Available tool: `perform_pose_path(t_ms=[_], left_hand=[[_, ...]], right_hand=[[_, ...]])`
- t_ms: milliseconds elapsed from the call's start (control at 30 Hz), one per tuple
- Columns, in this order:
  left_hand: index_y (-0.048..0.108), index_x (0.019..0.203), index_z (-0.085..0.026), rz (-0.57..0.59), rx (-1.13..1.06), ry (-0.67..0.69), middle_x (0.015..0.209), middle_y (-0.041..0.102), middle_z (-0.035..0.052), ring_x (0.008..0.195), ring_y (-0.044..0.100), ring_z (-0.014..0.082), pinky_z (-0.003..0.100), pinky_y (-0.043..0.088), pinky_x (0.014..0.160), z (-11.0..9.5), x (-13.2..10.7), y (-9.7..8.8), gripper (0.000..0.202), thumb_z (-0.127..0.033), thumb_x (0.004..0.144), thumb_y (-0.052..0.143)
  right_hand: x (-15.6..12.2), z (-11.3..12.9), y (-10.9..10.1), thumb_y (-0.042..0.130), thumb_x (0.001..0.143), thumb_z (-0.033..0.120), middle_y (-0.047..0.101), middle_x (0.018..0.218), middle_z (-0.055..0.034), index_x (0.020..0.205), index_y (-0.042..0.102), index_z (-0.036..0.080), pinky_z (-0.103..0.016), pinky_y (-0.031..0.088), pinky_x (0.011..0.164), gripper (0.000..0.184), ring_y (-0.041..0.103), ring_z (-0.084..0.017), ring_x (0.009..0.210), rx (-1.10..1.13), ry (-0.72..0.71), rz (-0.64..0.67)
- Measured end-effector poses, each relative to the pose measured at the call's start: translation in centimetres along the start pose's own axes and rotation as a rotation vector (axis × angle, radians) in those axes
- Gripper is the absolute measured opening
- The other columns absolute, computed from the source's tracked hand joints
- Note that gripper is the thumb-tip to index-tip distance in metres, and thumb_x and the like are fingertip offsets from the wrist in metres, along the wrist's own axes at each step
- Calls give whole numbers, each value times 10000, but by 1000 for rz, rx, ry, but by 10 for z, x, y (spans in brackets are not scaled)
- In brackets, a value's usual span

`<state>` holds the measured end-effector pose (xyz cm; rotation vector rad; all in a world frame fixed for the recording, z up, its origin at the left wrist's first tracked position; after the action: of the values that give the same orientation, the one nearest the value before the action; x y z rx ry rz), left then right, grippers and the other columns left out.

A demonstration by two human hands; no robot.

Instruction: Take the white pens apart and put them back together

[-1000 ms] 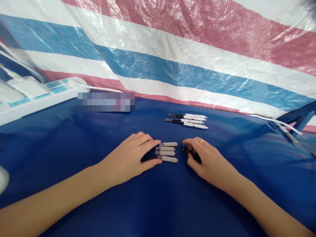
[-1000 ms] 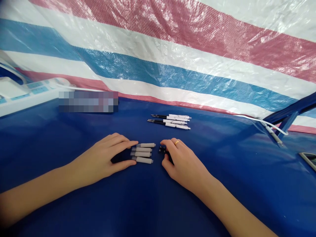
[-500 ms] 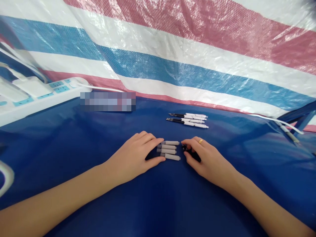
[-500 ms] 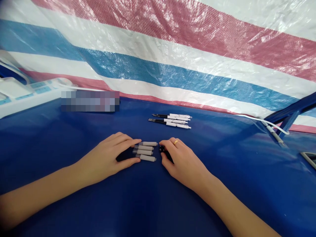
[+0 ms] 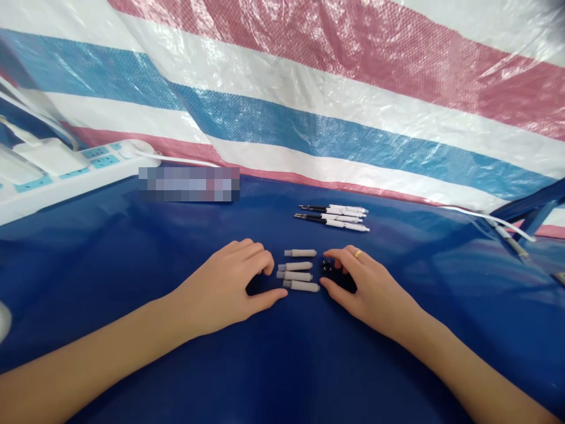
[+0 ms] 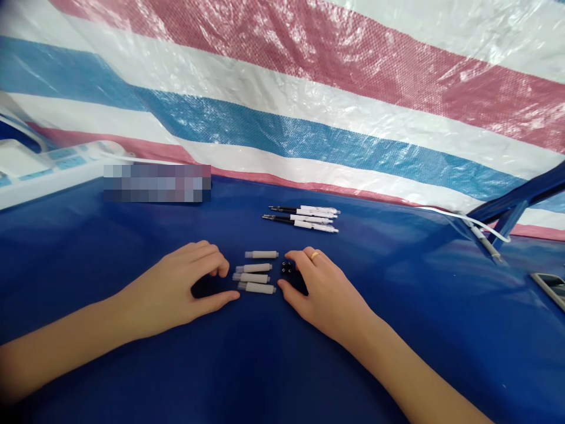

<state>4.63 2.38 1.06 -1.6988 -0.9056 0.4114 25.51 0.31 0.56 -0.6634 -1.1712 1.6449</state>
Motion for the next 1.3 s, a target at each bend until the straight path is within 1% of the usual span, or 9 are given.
perform_pose_path(t_ms=[100, 433, 567, 700, 867, 933, 1033, 1133, 1300], left_hand=[[510, 776, -189, 14, 21, 21, 742, 528, -3, 707, 484, 176, 326, 378, 669, -1, 1, 1, 306, -470, 858, 601], [562, 816, -193, -12, 24, 81, 803, 585, 3, 762, 502, 177, 324, 359, 680, -5, 4, 4, 214, -391, 896, 578], [577, 829, -193, -8, 17, 65, 810, 590, 4, 772, 505, 181, 330, 366, 692, -6, 4, 5, 222, -404, 896, 575], [585, 856, -190, -8, 2, 69, 826, 589, 6, 788, 513, 187, 334, 367, 700, -6, 4, 7, 205, -388, 907, 565], [591, 857, -191, -23, -11, 75, 821, 588, 10, 791, 521, 191, 332, 367, 699, -6, 3, 7, 184, -370, 900, 579], [595, 859, -188, -28, -16, 79, 823, 593, 15, 787, 522, 190, 333, 373, 701, -7, 2, 6, 177, -360, 900, 581], [600, 880, -188, -33, -24, 84, 844, 607, 20, 802, 527, 193, 337, 380, 711, -7, 2, 6, 161, -346, 901, 582], [600, 889, -188, -42, -20, 82, 848, 607, 19, 802, 524, 196, 340, 379, 709, -6, 2, 6, 160, -348, 898, 590], [567, 835, -179, -83, -9, 77, 802, 578, 10, 756, 503, 189, 335, 366, 688, -6, 1, 6, 185, -352, 895, 593]], right_hand=[[-1, 0, 0, 567, 897, 306, 578, 1039, -60, 1195, 506, 229, -401, 517, 841, 314, 590, -223, 945, 4, 1, 6], [-2, 2, -5, 518, 891, 232, 568, 1047, -70, 1185, 491, 223, -389, 522, 820, 296, 591, -222, 936, 24, 3, -25], [-2, 3, -18, 456, 946, 229, 571, 1076, -80, 1133, 524, 227, -380, 518, 837, 199, 588, -220, 964, 23, -32, -161], [5, 12, -36, 465, 947, 189, 594, 1077, -89, 1100, 546, 219, -403, 482, 920, 176, 574, -238, 1041, -65, -148, -318], [49, 23, -32, 445, 930, 140, 587, 1213, -113, 1164, 569, 200, -465, 488, 921, 272, 574, -281, 1073, -241, -254, -156], [72, 26, -27, 457, 922, 131, 599, 1186, -125, 1141, 598, 174, -459, 486, 912, 264, 568, -289, 1066, -280, -289, -103], [98, 29, -16, 486, 919, 126, 644, 1030, -137, 1069, 641, 128, -433, 473, 886, 216, 575, -278, 985, -338, -346, -1], [107, 26, -5, 479, 924, 114, 652, 973, -120, 1065, 647, 125, -393, 467, 833, 220, 574, -258, 936, -314, -350, 86], [100, 20, -2, 490, 904, 99, 652, 993, -101, 1038, 638, 132, -338, 455, 788, 203, 589, -230, 924, -248, -330, 100]])
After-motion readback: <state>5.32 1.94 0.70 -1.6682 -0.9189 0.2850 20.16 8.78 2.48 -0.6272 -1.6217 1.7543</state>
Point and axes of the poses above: each hand's wrist, its own x-axis towards the middle knuckle, its own y-axis out of the palm, z = x × y, the point moved 5 cm from there along x, towards the middle knuckle
